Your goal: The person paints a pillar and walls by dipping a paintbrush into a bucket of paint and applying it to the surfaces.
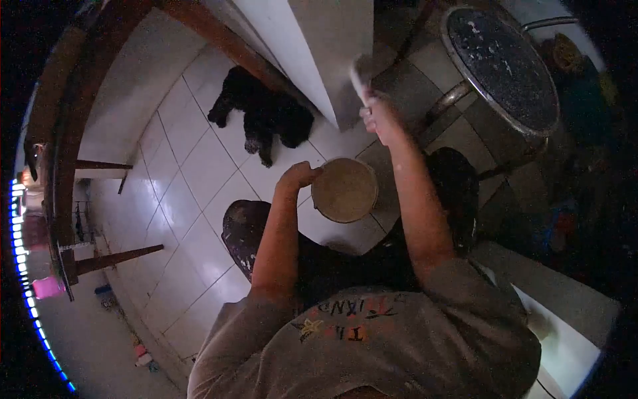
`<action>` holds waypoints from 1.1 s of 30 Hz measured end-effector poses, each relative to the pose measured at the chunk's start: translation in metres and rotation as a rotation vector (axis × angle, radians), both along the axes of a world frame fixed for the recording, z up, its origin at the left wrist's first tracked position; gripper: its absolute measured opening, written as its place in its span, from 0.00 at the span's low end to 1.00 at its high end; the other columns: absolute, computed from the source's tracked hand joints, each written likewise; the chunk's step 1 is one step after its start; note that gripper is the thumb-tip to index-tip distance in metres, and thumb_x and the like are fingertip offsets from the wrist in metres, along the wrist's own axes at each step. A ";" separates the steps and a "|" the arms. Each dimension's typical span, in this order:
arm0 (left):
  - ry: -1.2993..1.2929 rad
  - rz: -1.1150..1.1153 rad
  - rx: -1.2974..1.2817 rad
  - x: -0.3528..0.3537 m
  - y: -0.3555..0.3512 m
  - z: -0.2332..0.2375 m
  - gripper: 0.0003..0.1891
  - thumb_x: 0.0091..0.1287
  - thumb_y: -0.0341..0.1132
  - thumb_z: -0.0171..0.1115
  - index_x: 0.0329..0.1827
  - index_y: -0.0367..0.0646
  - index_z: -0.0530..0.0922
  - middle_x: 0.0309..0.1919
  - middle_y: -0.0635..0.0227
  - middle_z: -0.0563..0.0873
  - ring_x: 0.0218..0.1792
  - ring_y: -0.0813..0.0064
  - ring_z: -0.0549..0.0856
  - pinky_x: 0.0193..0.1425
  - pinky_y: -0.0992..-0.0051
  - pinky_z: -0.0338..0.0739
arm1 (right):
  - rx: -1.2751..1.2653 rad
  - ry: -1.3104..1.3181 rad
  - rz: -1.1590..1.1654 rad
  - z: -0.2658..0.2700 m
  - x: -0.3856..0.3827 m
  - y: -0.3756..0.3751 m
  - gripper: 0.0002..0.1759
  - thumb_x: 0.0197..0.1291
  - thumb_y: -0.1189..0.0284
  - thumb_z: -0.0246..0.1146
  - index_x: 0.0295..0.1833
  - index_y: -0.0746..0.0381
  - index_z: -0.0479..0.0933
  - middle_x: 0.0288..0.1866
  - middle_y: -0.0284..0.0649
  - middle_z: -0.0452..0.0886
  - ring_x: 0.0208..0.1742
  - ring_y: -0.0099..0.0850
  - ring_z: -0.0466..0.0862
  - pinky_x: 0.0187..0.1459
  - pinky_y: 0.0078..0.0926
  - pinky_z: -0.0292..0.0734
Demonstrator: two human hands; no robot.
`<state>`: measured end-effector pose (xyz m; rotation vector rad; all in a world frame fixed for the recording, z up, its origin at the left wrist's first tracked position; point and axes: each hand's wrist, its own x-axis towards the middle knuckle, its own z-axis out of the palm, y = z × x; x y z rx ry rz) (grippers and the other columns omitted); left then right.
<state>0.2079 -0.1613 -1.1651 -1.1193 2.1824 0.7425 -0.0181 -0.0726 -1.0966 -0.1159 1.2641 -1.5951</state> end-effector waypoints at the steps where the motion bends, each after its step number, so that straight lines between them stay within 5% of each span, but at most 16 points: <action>1: 0.006 0.030 0.012 -0.001 0.001 0.004 0.35 0.58 0.61 0.50 0.48 0.32 0.74 0.48 0.47 0.77 0.50 0.53 0.77 0.53 0.60 0.70 | 0.017 0.060 0.112 0.013 0.007 0.008 0.11 0.61 0.61 0.53 0.48 0.50 0.68 0.18 0.25 0.63 0.13 0.13 0.58 0.10 0.10 0.50; 4: -0.037 0.010 -0.008 -0.004 0.002 0.006 0.34 0.57 0.60 0.51 0.47 0.32 0.75 0.49 0.47 0.77 0.50 0.52 0.77 0.53 0.60 0.69 | -0.073 0.148 0.319 0.022 0.007 0.020 0.13 0.61 0.61 0.54 0.45 0.57 0.68 0.18 0.25 0.63 0.12 0.12 0.57 0.10 0.09 0.49; 7: 0.014 -0.025 0.017 0.001 -0.006 -0.015 0.38 0.57 0.66 0.46 0.46 0.32 0.74 0.46 0.48 0.78 0.47 0.52 0.78 0.51 0.60 0.70 | 0.098 0.064 0.506 0.030 -0.007 0.027 0.13 0.62 0.59 0.54 0.44 0.57 0.68 0.18 0.25 0.62 0.12 0.12 0.57 0.10 0.09 0.48; 10: 0.021 -0.074 -0.016 0.001 -0.005 -0.015 0.38 0.58 0.66 0.45 0.46 0.32 0.74 0.45 0.48 0.79 0.46 0.52 0.78 0.52 0.60 0.70 | -0.146 -0.116 0.238 0.019 -0.030 0.030 0.15 0.61 0.57 0.55 0.45 0.55 0.67 0.18 0.25 0.63 0.12 0.12 0.57 0.10 0.09 0.48; 12: 0.026 -0.067 -0.020 0.002 -0.003 -0.015 0.38 0.58 0.66 0.45 0.45 0.32 0.74 0.44 0.48 0.79 0.46 0.52 0.78 0.51 0.60 0.70 | -0.092 -0.047 -0.201 0.023 -0.039 0.027 0.15 0.61 0.57 0.54 0.46 0.54 0.67 0.17 0.25 0.62 0.11 0.13 0.57 0.10 0.10 0.49; 16: 0.014 -0.060 -0.037 0.007 -0.002 -0.012 0.38 0.59 0.66 0.44 0.43 0.31 0.75 0.43 0.46 0.79 0.47 0.51 0.77 0.51 0.60 0.70 | -0.178 -0.089 -0.335 0.012 -0.039 0.017 0.16 0.61 0.56 0.55 0.47 0.55 0.67 0.17 0.26 0.62 0.11 0.14 0.58 0.10 0.11 0.49; 18: -0.017 -0.052 0.000 0.006 -0.008 -0.019 0.37 0.57 0.64 0.48 0.47 0.31 0.74 0.47 0.46 0.78 0.49 0.52 0.77 0.52 0.61 0.70 | -0.112 -0.028 0.014 0.047 -0.004 0.014 0.17 0.61 0.55 0.55 0.47 0.56 0.67 0.17 0.25 0.62 0.12 0.13 0.58 0.10 0.11 0.51; 21: 0.000 -0.016 0.006 0.008 -0.009 -0.017 0.36 0.56 0.61 0.52 0.50 0.31 0.74 0.50 0.47 0.77 0.51 0.53 0.77 0.54 0.61 0.69 | -0.030 0.225 0.234 0.082 0.023 0.022 0.18 0.61 0.55 0.54 0.48 0.56 0.68 0.17 0.25 0.62 0.12 0.13 0.58 0.11 0.11 0.51; 23: 0.072 -0.101 0.032 0.014 -0.015 -0.038 0.35 0.57 0.61 0.51 0.50 0.32 0.74 0.49 0.47 0.77 0.51 0.53 0.76 0.55 0.62 0.69 | -0.037 0.200 0.339 0.088 0.020 0.026 0.18 0.61 0.55 0.54 0.49 0.56 0.68 0.17 0.25 0.62 0.12 0.13 0.58 0.11 0.11 0.51; 26: -0.013 -0.010 0.018 0.003 -0.004 -0.010 0.36 0.58 0.61 0.50 0.51 0.32 0.73 0.51 0.47 0.76 0.54 0.54 0.75 0.56 0.62 0.68 | -0.069 0.180 0.474 0.092 -0.001 0.041 0.18 0.62 0.54 0.53 0.50 0.55 0.67 0.16 0.24 0.62 0.12 0.12 0.58 0.11 0.10 0.51; 28: -0.008 -0.028 -0.021 0.005 -0.005 -0.017 0.36 0.58 0.62 0.49 0.53 0.33 0.72 0.53 0.48 0.75 0.55 0.55 0.74 0.58 0.62 0.67 | -0.106 0.015 -0.039 0.081 -0.027 0.046 0.20 0.61 0.52 0.53 0.50 0.55 0.66 0.16 0.23 0.60 0.12 0.12 0.59 0.11 0.10 0.52; 29: -0.015 -0.010 -0.001 0.003 -0.003 -0.008 0.37 0.58 0.62 0.49 0.53 0.33 0.72 0.54 0.48 0.74 0.56 0.55 0.73 0.58 0.62 0.67 | -0.110 0.030 -0.035 0.078 -0.039 0.047 0.20 0.61 0.52 0.53 0.50 0.55 0.66 0.16 0.23 0.60 0.12 0.12 0.59 0.11 0.10 0.52; 31: -0.036 0.031 0.045 -0.002 0.003 0.009 0.36 0.58 0.62 0.50 0.54 0.33 0.72 0.54 0.49 0.74 0.56 0.55 0.73 0.58 0.62 0.67 | -0.061 0.129 -0.397 0.081 -0.051 0.046 0.22 0.60 0.51 0.54 0.52 0.54 0.64 0.16 0.23 0.60 0.13 0.12 0.59 0.11 0.10 0.53; 33: -0.011 0.017 0.047 0.000 0.000 -0.003 0.36 0.58 0.61 0.50 0.54 0.33 0.72 0.54 0.48 0.74 0.56 0.55 0.73 0.58 0.62 0.67 | -0.145 0.107 -0.202 0.079 -0.033 0.036 0.23 0.60 0.51 0.54 0.53 0.54 0.64 0.17 0.23 0.61 0.13 0.12 0.59 0.11 0.10 0.53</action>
